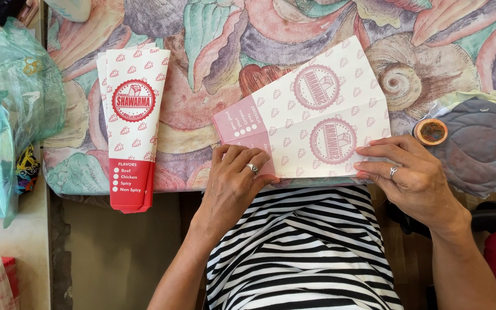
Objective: Folding and taping paper shawarma sleeves to assemble food packaging.
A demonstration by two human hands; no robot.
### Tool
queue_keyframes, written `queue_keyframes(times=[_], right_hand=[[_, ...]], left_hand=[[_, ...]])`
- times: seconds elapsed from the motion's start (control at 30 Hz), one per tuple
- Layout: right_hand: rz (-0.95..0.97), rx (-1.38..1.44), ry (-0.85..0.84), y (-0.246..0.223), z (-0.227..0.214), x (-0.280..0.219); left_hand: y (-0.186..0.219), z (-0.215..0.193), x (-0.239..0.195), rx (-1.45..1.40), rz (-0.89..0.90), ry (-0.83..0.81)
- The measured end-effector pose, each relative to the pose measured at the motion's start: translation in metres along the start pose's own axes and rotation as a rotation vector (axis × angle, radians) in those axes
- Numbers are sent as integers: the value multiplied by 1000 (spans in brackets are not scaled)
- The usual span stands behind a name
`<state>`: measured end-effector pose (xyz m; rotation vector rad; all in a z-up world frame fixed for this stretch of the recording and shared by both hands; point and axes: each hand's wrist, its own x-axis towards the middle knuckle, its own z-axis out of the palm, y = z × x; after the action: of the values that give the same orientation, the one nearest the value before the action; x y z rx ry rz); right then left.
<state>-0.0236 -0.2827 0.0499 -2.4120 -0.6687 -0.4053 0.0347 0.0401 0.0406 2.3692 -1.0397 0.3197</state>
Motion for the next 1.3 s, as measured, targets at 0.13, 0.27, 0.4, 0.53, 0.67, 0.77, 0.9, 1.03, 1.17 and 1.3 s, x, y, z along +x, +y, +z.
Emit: queue_keyframes(times=[0.13,0.27,0.4,0.53,0.67,0.77,0.9,1.03,1.17,1.3], right_hand=[[4,-5,0,0,0,0],[11,5,4,1,0,0],[6,7,5,1,0,0],[7,4,6,-1,-1,1],[-24,-111,-7,-11,-1,8],[-53,-226,5,-16,3,9],[-38,-235,64,-12,10,6],[-56,-222,113,-12,15,7],[-24,-242,103,-20,16,11],[-46,-229,40,-28,46,15]], left_hand=[[-2,2,1,-24,2,26],[-3,2,1,-32,-4,15],[-5,4,0,-57,-18,5],[-1,0,4,-54,-13,12],[0,2,5,0,0,36],[3,1,6,35,22,60],[9,-7,9,36,58,61],[9,-2,4,41,72,73],[8,4,-1,107,92,97],[6,9,-7,130,100,91]])
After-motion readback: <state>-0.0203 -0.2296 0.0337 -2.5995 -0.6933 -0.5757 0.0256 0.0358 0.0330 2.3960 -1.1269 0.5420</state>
